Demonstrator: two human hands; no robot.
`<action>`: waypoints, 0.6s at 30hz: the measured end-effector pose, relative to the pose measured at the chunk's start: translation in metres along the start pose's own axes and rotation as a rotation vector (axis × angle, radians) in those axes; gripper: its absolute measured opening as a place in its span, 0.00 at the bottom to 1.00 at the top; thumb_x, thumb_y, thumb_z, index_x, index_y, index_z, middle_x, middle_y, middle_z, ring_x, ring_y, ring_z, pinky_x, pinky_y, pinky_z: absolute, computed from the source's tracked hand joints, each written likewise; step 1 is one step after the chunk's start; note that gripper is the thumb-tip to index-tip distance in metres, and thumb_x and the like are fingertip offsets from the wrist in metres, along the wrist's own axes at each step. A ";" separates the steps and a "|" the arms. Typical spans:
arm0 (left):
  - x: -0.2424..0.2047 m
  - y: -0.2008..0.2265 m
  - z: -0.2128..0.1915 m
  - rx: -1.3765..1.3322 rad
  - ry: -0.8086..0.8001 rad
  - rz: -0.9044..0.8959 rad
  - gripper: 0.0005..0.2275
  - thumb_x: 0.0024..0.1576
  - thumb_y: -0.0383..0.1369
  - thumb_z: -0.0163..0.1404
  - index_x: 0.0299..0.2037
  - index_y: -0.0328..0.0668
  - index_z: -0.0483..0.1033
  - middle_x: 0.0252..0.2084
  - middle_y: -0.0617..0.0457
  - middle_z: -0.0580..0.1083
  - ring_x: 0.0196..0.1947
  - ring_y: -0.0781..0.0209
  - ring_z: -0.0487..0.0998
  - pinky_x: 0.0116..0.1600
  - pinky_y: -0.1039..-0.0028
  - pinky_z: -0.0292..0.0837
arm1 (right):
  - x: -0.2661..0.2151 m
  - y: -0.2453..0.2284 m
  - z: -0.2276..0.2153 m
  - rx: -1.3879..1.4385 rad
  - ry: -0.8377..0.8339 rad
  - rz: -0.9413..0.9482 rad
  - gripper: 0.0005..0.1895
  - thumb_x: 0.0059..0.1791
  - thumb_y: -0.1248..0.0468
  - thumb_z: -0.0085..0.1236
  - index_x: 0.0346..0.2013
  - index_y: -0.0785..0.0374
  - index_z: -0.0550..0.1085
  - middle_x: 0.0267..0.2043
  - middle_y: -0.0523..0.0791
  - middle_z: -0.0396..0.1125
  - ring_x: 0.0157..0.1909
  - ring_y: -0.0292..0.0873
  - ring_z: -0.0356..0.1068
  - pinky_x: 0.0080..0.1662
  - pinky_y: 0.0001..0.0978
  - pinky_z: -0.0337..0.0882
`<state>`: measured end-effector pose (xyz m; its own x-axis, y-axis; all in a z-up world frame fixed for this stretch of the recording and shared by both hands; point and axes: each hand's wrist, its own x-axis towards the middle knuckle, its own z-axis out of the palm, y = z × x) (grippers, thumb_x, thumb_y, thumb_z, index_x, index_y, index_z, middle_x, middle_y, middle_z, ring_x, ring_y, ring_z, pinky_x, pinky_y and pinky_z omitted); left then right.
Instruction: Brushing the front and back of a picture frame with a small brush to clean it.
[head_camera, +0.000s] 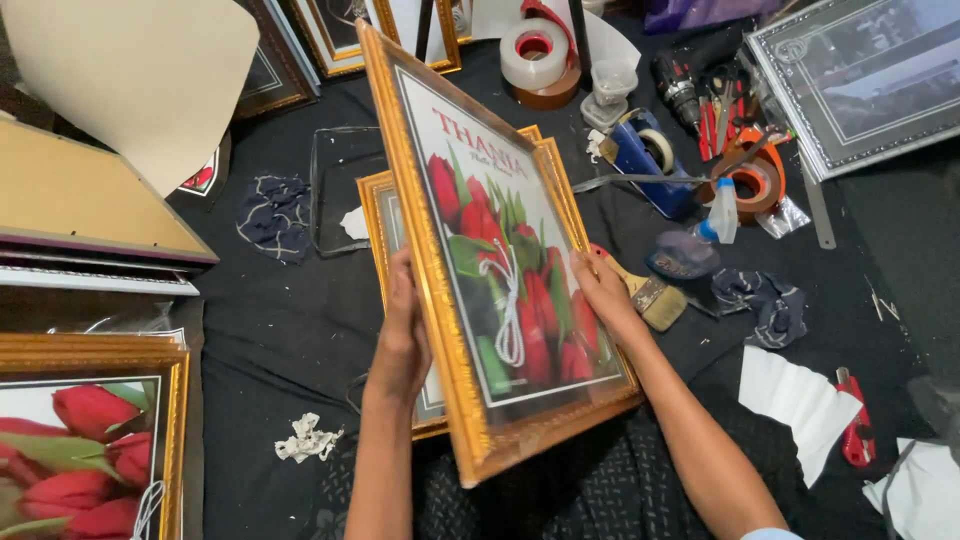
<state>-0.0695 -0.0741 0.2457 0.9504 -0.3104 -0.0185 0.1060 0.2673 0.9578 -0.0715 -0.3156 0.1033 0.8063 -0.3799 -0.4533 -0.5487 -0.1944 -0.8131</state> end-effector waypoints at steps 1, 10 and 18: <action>-0.001 0.000 0.002 -0.002 0.004 0.007 0.29 0.60 0.60 0.33 0.59 0.47 0.63 0.45 0.47 0.67 0.57 0.57 0.63 0.60 0.58 0.67 | -0.001 0.000 0.007 -0.003 -0.002 -0.007 0.44 0.50 0.30 0.46 0.69 0.59 0.66 0.68 0.66 0.59 0.71 0.68 0.56 0.68 0.57 0.57; 0.035 -0.094 -0.031 0.429 0.298 -0.210 0.26 0.56 0.45 0.54 0.60 0.41 0.62 0.57 0.41 0.66 0.60 0.48 0.69 0.63 0.60 0.67 | -0.029 -0.018 0.021 0.257 -0.111 0.205 0.46 0.49 0.35 0.48 0.67 0.69 0.66 0.58 0.60 0.67 0.54 0.55 0.71 0.52 0.39 0.72; 0.037 -0.129 -0.033 -0.475 0.307 -0.509 0.43 0.58 0.65 0.41 0.74 0.40 0.51 0.69 0.36 0.59 0.70 0.38 0.61 0.70 0.51 0.59 | 0.003 0.053 -0.005 0.195 0.016 -0.037 0.36 0.49 0.42 0.51 0.64 0.62 0.68 0.56 0.51 0.68 0.51 0.48 0.70 0.54 0.30 0.68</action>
<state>-0.0388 -0.0902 0.1124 0.7820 -0.2515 -0.5703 0.6015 0.5444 0.5847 -0.0996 -0.3318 0.0609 0.8205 -0.3902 -0.4177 -0.4649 -0.0303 -0.8849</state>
